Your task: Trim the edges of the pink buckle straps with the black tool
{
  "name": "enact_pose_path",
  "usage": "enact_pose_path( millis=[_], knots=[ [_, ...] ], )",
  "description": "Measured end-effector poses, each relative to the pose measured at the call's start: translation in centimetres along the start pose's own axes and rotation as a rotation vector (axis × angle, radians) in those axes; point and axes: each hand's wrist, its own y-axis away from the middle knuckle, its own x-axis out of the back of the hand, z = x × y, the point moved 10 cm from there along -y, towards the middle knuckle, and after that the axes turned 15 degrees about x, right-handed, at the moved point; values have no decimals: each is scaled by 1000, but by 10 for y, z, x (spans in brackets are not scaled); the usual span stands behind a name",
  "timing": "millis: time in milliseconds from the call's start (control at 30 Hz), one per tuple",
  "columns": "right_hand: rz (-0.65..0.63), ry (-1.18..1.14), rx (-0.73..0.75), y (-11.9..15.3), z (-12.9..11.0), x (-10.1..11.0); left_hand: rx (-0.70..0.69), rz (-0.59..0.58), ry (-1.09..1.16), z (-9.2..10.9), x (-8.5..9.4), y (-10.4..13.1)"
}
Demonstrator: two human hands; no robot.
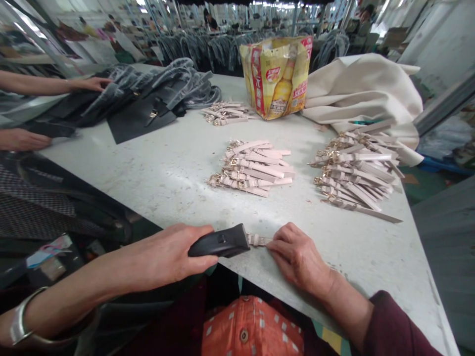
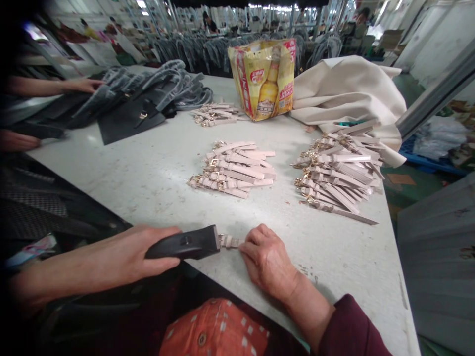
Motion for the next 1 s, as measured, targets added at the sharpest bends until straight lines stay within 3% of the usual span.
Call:
enact_pose_path(
  millis=[367,600,867,1000],
  knots=[
    [-72,36,-132,-2,19,-9,-71,1,-152,38,2,-17],
    [51,32,-179,7,25,-5,-82,0,-93,35,-3,-17],
    [-66,-96,-263,-4,25,-11,-85,-15,-94,39,-1,-18],
    [-21,-214,-356,-1,35,-11,-79,2,-109,37,-1,-19]
  ],
)
